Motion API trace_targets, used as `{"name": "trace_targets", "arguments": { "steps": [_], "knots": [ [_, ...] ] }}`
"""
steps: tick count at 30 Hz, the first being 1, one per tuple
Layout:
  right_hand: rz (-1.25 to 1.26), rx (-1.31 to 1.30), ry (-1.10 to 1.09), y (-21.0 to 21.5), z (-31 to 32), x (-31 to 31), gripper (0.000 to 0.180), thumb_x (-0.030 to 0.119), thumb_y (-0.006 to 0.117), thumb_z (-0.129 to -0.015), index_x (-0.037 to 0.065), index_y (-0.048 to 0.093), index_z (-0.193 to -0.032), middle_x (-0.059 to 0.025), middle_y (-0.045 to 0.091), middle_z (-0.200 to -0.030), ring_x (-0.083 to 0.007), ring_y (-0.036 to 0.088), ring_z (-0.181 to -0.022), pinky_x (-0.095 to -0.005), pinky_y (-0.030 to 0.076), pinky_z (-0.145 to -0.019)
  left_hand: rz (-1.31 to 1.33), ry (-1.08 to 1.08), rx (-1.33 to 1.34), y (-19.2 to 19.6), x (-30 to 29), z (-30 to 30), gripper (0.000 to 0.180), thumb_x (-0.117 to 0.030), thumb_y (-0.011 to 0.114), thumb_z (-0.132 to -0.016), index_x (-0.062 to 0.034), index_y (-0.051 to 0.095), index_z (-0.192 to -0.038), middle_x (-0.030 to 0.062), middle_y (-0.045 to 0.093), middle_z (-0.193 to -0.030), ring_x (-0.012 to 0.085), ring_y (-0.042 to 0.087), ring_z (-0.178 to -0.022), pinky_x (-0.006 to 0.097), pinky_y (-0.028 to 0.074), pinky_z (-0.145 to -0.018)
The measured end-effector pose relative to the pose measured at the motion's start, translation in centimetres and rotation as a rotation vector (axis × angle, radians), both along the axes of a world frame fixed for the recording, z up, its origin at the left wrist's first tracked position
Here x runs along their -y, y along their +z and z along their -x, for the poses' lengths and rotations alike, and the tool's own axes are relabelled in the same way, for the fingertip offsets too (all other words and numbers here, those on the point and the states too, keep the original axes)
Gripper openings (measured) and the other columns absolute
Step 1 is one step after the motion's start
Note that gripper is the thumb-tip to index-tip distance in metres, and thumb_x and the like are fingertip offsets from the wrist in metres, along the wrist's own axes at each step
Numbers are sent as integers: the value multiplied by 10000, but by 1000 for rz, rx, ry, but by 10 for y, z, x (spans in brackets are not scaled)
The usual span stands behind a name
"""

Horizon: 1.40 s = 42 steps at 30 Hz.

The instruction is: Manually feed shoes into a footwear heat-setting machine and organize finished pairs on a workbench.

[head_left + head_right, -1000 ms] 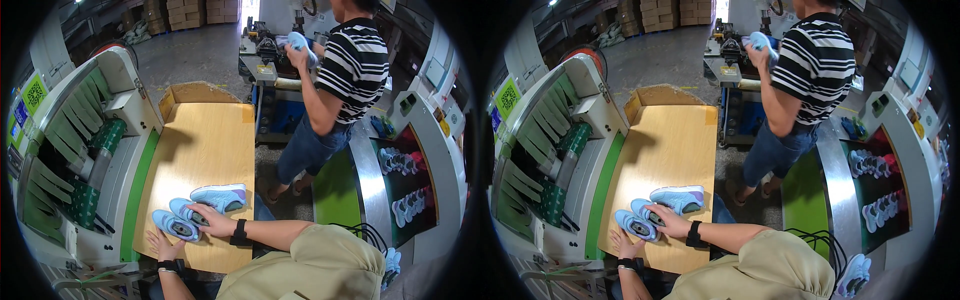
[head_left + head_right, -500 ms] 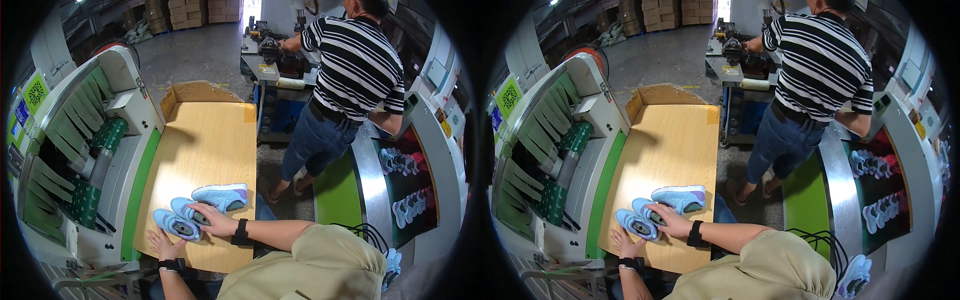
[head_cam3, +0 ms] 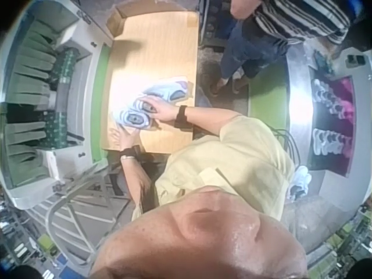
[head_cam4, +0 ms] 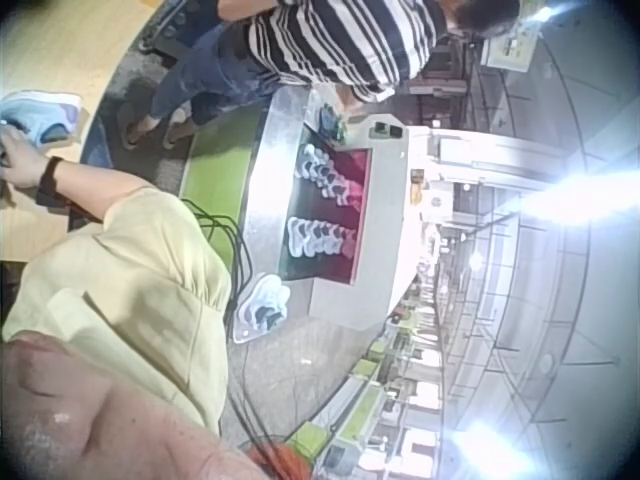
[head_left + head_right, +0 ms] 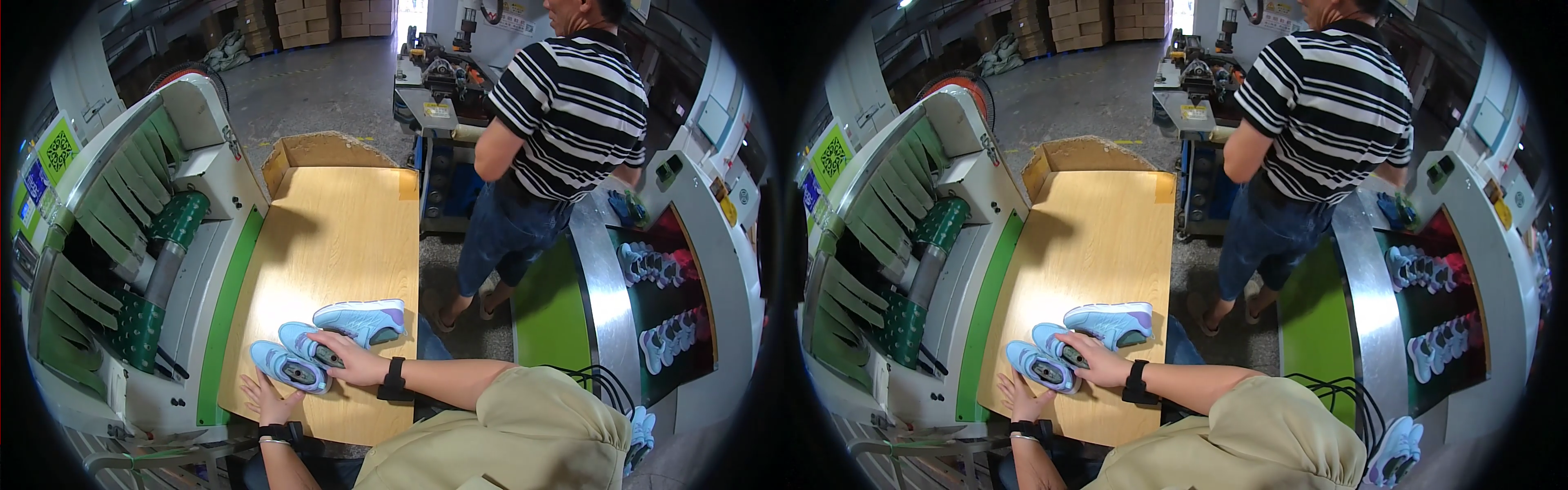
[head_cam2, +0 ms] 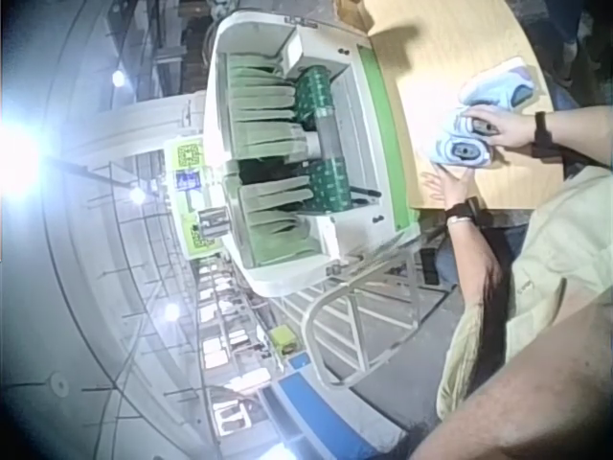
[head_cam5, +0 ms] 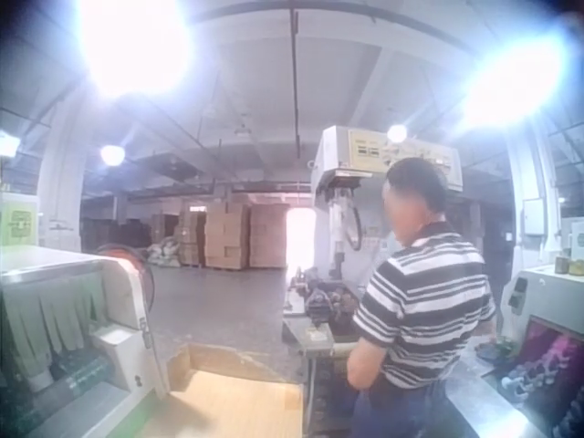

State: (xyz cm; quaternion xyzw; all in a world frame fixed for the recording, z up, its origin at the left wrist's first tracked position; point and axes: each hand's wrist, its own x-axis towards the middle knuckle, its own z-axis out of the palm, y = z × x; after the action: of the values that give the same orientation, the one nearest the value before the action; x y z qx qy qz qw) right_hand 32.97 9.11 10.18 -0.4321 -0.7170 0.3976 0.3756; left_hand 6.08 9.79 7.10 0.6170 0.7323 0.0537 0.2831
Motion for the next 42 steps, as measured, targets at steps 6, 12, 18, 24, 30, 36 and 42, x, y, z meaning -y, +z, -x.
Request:
{"name": "trace_targets", "arguments": {
  "steps": [6,12,18,24,30,36,42],
  "knots": [
    [7,4,-4,0,0,0,827,56,690,-814,149,282,-1528,-201,322,-1528,-386,284,-1432,-472,230,-1179,-1,0,7,1,0,-1,1404,-471,903,-569,-186,-28,-1580,252,-155,-1609,438,-153,-1484,679,-6,-1120],
    [1,10,-3,-1,-1,0,828,59,692,-814,144,282,-1528,-202,320,-1529,-388,285,-1431,-471,231,-1178,-8,2,5,1,1,-2,1391,-465,902,-571,-197,-17,-1581,252,-146,-1611,438,-150,-1485,680,-8,-1120],
    [-12,10,-7,-3,-2,-1,826,63,689,-816,135,278,-1529,-204,333,-1518,-393,301,-1419,-473,244,-1172,-15,13,20,0,1,-2,1384,-457,905,-566,-218,-5,-1581,248,-145,-1613,436,-153,-1485,684,-10,-1117],
    [-9,2,-1,-1,-2,-2,828,69,690,-817,139,276,-1531,-207,334,-1517,-392,302,-1419,-475,242,-1171,-57,-6,-39,-18,-2,6,1351,-490,899,-569,-196,49,-1577,208,-122,-1627,399,-148,-1494,700,11,-1107],
    [-12,12,-10,2,-4,-3,836,63,693,-813,147,276,-1533,-208,329,-1521,-390,294,-1426,-477,239,-1172,-86,-21,-44,-5,-2,-3,1348,-460,907,-546,-151,81,-1566,198,12,-1620,429,-69,-1489,716,31,-1100],
    [-17,3,-13,1,-5,1,829,57,693,-809,142,287,-1527,-209,344,-1508,-390,303,-1421,-474,238,-1172,-109,-29,-39,-9,2,-3,1348,-451,906,-549,-153,77,-1569,167,30,-1629,425,-57,-1490,724,40,-1093],
    [-13,-31,23,-14,2,-1,805,59,698,-798,101,317,-1506,-209,372,-1488,-377,325,-1411,-453,246,-1176,-188,-14,55,-14,30,3,1247,-415,886,-598,-93,158,-1558,369,191,-1527,541,121,-1433,558,109,-1183]
  ]
}}
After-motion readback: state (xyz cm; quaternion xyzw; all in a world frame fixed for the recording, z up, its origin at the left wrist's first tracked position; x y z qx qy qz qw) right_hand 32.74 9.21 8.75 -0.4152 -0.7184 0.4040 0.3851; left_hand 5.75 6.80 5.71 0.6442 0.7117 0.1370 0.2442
